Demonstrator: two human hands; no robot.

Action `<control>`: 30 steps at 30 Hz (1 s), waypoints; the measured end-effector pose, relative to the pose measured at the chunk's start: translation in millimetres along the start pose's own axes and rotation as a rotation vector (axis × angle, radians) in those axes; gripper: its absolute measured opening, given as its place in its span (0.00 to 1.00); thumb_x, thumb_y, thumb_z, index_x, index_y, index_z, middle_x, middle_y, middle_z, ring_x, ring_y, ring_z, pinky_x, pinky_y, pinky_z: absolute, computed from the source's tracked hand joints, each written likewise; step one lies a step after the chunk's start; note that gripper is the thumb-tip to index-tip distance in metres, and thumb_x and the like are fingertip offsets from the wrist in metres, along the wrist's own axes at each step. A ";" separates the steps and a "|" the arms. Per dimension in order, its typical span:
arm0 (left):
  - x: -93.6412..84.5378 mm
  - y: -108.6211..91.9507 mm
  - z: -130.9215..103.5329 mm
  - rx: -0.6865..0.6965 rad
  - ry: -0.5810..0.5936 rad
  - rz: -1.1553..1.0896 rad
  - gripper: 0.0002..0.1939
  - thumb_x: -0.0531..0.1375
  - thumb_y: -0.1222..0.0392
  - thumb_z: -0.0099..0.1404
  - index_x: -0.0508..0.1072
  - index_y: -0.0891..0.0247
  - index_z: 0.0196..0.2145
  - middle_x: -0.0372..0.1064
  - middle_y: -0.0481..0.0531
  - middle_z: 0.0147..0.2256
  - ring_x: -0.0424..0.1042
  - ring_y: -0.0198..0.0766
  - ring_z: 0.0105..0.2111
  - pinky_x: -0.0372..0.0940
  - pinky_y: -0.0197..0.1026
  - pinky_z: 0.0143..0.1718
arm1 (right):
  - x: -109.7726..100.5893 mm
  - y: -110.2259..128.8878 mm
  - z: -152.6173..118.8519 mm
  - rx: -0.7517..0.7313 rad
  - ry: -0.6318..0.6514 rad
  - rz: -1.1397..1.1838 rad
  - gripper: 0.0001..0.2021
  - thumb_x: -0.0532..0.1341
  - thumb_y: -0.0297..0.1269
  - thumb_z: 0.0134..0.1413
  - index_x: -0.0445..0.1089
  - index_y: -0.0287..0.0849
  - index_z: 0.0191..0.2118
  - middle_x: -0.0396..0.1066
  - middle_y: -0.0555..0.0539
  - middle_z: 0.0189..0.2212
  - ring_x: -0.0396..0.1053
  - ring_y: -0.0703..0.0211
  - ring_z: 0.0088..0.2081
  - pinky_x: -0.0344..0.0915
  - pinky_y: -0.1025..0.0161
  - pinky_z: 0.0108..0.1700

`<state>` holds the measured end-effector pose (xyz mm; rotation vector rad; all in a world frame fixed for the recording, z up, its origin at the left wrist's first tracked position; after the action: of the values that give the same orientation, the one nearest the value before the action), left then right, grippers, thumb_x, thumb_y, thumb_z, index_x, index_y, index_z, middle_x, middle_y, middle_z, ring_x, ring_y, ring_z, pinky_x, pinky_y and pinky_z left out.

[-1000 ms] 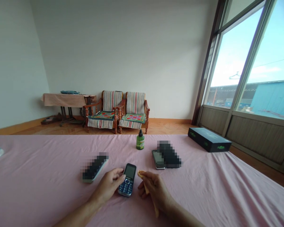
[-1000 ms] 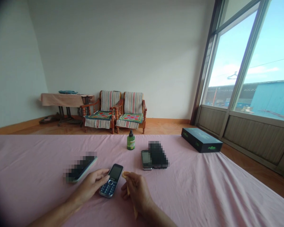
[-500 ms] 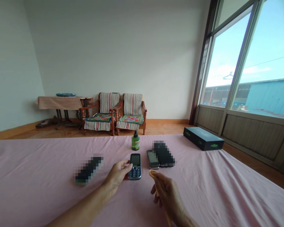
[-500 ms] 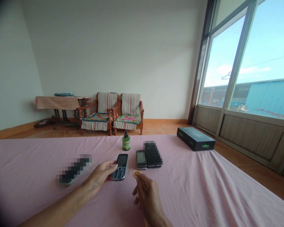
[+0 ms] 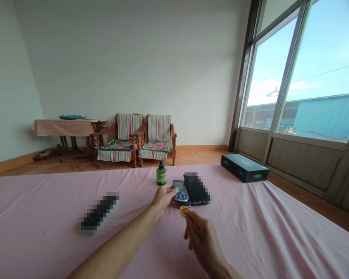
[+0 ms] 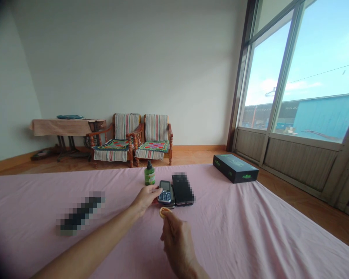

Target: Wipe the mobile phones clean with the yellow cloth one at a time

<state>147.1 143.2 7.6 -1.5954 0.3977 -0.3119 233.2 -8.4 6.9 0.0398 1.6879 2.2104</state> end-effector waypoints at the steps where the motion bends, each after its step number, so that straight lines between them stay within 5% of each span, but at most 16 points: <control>1: -0.4 -0.2 -1.6 0.008 0.030 0.003 0.15 0.58 0.58 0.69 0.66 0.65 0.51 0.66 0.56 0.49 0.71 0.44 0.43 0.69 0.50 0.43 | -0.1 0.3 0.5 -0.008 0.002 -0.005 0.26 0.50 0.54 0.60 0.70 0.35 0.47 0.61 0.53 0.17 0.57 0.68 0.17 0.52 0.73 0.18; 7: -6.0 -8.3 -20.1 0.072 0.229 0.022 0.14 0.63 0.62 0.62 0.71 0.68 0.45 0.71 0.55 0.42 0.72 0.43 0.41 0.67 0.47 0.43 | -1.7 2.5 1.5 -0.041 -0.007 -0.029 0.24 0.50 0.52 0.61 0.71 0.36 0.45 0.62 0.52 0.18 0.58 0.68 0.16 0.53 0.72 0.18; 10: -6.9 -13.8 -25.1 0.118 0.261 0.030 0.21 0.68 0.67 0.49 0.74 0.71 0.43 0.74 0.55 0.37 0.72 0.45 0.40 0.65 0.42 0.42 | -2.1 2.5 1.2 -0.043 0.003 -0.039 0.24 0.50 0.51 0.61 0.71 0.36 0.46 0.62 0.53 0.17 0.58 0.68 0.17 0.54 0.72 0.18; 14: -2.6 -14.8 -24.2 0.163 0.254 0.074 0.22 0.67 0.67 0.45 0.76 0.70 0.42 0.75 0.55 0.36 0.72 0.45 0.38 0.64 0.41 0.38 | -1.9 1.7 0.6 -0.036 0.032 -0.055 0.24 0.50 0.51 0.61 0.71 0.35 0.46 0.62 0.53 0.17 0.58 0.68 0.16 0.53 0.72 0.18; 23: 3.1 -6.2 -19.9 0.240 0.135 0.283 0.20 0.64 0.62 0.50 0.74 0.70 0.43 0.73 0.57 0.39 0.73 0.43 0.35 0.66 0.39 0.33 | -1.6 1.1 2.6 -0.025 0.056 -0.068 0.23 0.50 0.49 0.61 0.71 0.35 0.46 0.61 0.53 0.17 0.57 0.68 0.16 0.53 0.72 0.19; 30: -51.0 -6.0 -65.5 0.319 -0.125 0.642 0.29 0.62 0.61 0.54 0.66 0.69 0.54 0.69 0.57 0.42 0.72 0.39 0.33 0.67 0.39 0.36 | 0.3 -6.1 -2.0 -0.012 0.093 -0.131 0.22 0.49 0.46 0.61 0.70 0.34 0.48 0.60 0.53 0.18 0.59 0.66 0.17 0.54 0.71 0.19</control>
<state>73.4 106.8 19.9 -1.0979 0.6981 0.2084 234.1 -8.8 0.5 -0.1741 1.6742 2.1551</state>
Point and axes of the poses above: each hand's wrist, its own z-axis towards the middle knuckle, its own x-axis out of the palm, y = z × x, the point moved 3 cm from there along z, towards the middle knuckle
